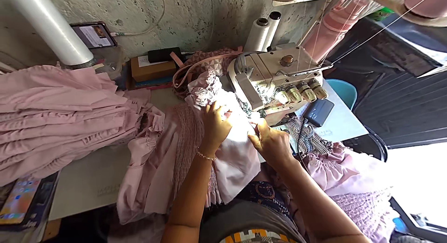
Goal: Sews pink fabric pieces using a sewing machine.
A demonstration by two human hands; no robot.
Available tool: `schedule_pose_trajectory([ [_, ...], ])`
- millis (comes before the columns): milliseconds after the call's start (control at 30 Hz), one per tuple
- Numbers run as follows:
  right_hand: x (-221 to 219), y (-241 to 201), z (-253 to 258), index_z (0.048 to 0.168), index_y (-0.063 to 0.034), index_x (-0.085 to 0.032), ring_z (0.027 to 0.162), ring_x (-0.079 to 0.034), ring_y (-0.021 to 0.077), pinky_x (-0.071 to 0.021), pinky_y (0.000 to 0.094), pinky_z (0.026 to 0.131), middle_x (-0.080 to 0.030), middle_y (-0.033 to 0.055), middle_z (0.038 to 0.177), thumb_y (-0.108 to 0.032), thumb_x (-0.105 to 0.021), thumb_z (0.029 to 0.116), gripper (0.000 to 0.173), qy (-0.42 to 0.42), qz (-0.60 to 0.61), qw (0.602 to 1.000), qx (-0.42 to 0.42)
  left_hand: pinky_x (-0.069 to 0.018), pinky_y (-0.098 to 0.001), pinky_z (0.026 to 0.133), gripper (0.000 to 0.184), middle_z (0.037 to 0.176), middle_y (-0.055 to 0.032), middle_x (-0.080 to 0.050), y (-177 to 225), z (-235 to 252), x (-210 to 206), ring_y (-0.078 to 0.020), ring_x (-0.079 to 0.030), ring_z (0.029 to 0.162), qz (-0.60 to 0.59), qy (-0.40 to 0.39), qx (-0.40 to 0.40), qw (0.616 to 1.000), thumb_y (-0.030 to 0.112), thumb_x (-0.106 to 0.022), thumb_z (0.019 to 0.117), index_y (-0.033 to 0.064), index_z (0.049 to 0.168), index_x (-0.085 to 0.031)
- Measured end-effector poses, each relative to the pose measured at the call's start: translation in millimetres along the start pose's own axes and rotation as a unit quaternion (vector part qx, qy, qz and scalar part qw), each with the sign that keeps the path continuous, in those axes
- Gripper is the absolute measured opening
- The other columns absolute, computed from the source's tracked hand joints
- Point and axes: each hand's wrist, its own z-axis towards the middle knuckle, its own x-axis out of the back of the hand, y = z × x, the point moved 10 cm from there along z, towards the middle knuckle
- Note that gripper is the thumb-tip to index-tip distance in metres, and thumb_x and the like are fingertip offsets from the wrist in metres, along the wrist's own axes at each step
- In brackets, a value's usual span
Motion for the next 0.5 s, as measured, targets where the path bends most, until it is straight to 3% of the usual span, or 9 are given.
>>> schedule_pose_trajectory([
  [333, 0, 3, -2, 0.091, 0.0040, -0.068, 0.047, -0.060, 0.0298, -0.0428, 0.0406, 0.041, -0.058, 0.0129, 0.057, -0.018, -0.054, 0.0944, 0.026, 0.025, 0.005, 1.000, 0.014, -0.0375, -0.0548, 0.096, 0.025, 0.101, -0.0143, -0.064, -1, 2, -2, -0.0326, -0.055, 0.104, -0.011, -0.007, 0.013, 1.000, 0.018, -0.060, 0.0952, -0.0003, 0.084, -0.072],
  [433, 0, 9, -4, 0.091, 0.0058, -0.067, 0.048, -0.061, 0.0323, -0.0429, 0.0434, 0.042, -0.058, 0.0149, 0.058, -0.019, -0.055, 0.0927, 0.027, 0.013, -0.003, 1.000, -0.009, -0.0391, -0.0583, 0.099, 0.027, 0.111, -0.0193, -0.067, 0, 1, -1, -0.0370, -0.059, 0.109, 0.016, 0.012, 0.008, 1.000, 0.013, -0.051, 0.1004, -0.0047, 0.101, -0.072],
  [500, 1, 15, -6, 0.091, 0.0077, -0.066, 0.048, -0.061, 0.0341, -0.0432, 0.0456, 0.042, -0.058, 0.0157, 0.057, -0.020, -0.056, 0.0922, 0.029, 0.005, -0.017, 0.999, -0.035, -0.0415, -0.0584, 0.096, 0.024, 0.116, -0.0203, -0.068, 1, -1, -3, -0.0387, -0.060, 0.112, 0.047, 0.035, -0.006, 0.998, 0.012, -0.054, 0.0991, -0.0042, 0.106, -0.070],
])
